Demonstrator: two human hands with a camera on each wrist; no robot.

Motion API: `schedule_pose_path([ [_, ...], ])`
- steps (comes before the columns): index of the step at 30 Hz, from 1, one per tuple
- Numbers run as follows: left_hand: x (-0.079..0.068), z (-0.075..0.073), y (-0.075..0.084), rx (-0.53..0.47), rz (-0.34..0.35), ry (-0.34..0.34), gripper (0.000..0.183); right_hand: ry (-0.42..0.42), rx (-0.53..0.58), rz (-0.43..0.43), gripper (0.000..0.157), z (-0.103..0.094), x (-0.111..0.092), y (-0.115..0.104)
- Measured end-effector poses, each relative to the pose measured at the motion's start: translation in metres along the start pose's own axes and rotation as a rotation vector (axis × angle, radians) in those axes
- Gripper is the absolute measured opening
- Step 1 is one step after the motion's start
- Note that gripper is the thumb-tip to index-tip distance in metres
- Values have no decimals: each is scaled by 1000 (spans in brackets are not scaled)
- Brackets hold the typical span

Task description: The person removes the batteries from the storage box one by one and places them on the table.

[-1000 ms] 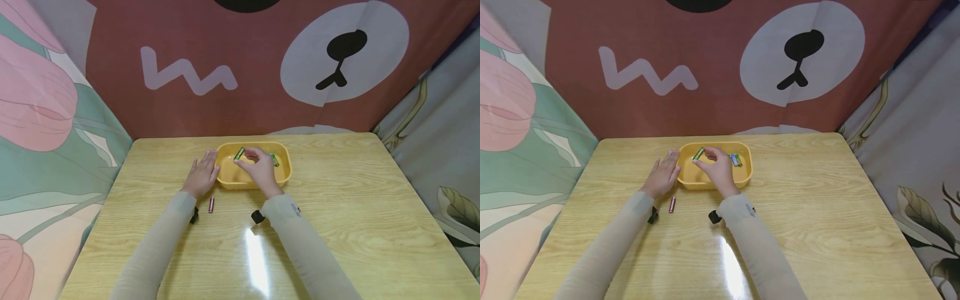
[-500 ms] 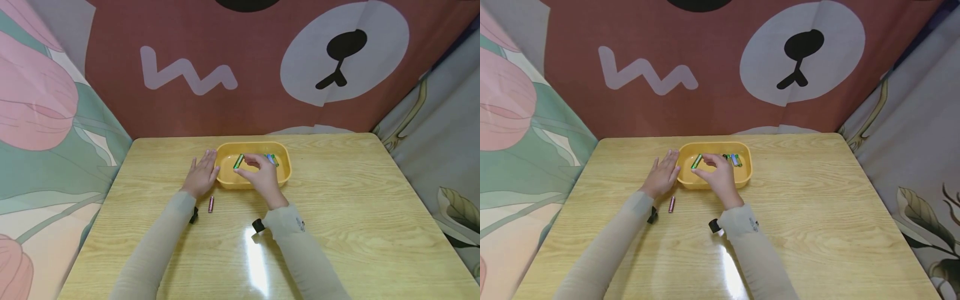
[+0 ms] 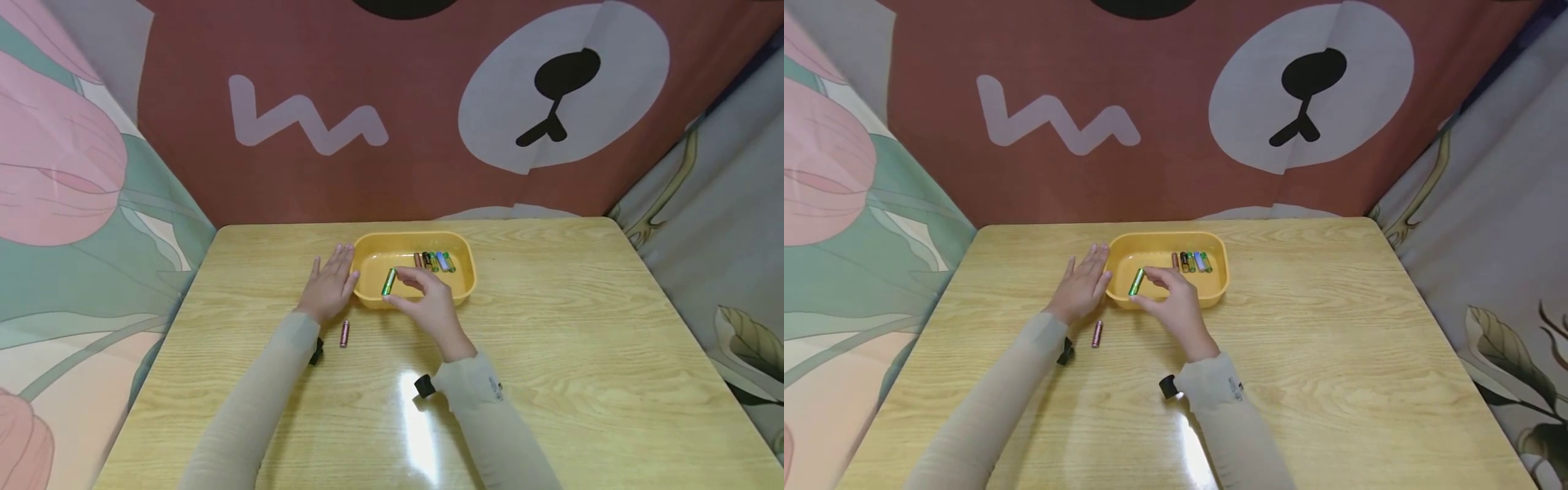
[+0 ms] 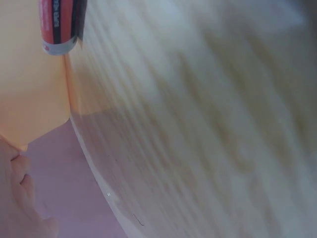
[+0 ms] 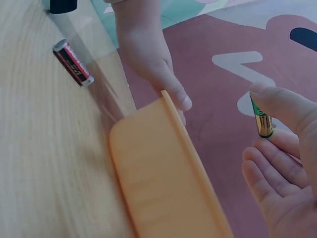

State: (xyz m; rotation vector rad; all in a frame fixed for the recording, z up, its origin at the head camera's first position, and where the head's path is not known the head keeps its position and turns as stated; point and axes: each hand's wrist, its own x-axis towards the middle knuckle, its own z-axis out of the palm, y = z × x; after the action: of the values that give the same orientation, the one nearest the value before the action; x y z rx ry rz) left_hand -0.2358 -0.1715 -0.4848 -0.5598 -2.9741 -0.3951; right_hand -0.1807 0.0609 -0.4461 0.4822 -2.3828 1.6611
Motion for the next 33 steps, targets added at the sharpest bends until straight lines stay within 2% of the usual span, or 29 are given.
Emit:
schedule_pose_path([
  [10,0,1,-1,-10,7,0,61,-31,81,13,50,11,-18,9],
  [18,-1,-1,0,16,-2,-4,62,-79,56,20,48,19,-26,16],
  [26,-1,-1,0,-1,4,-7,61,-126,94,0,48,23,-32,22],
  [33,0,0,0,-8,13,3,62,-176,110,43,49,26,-38,24],
])
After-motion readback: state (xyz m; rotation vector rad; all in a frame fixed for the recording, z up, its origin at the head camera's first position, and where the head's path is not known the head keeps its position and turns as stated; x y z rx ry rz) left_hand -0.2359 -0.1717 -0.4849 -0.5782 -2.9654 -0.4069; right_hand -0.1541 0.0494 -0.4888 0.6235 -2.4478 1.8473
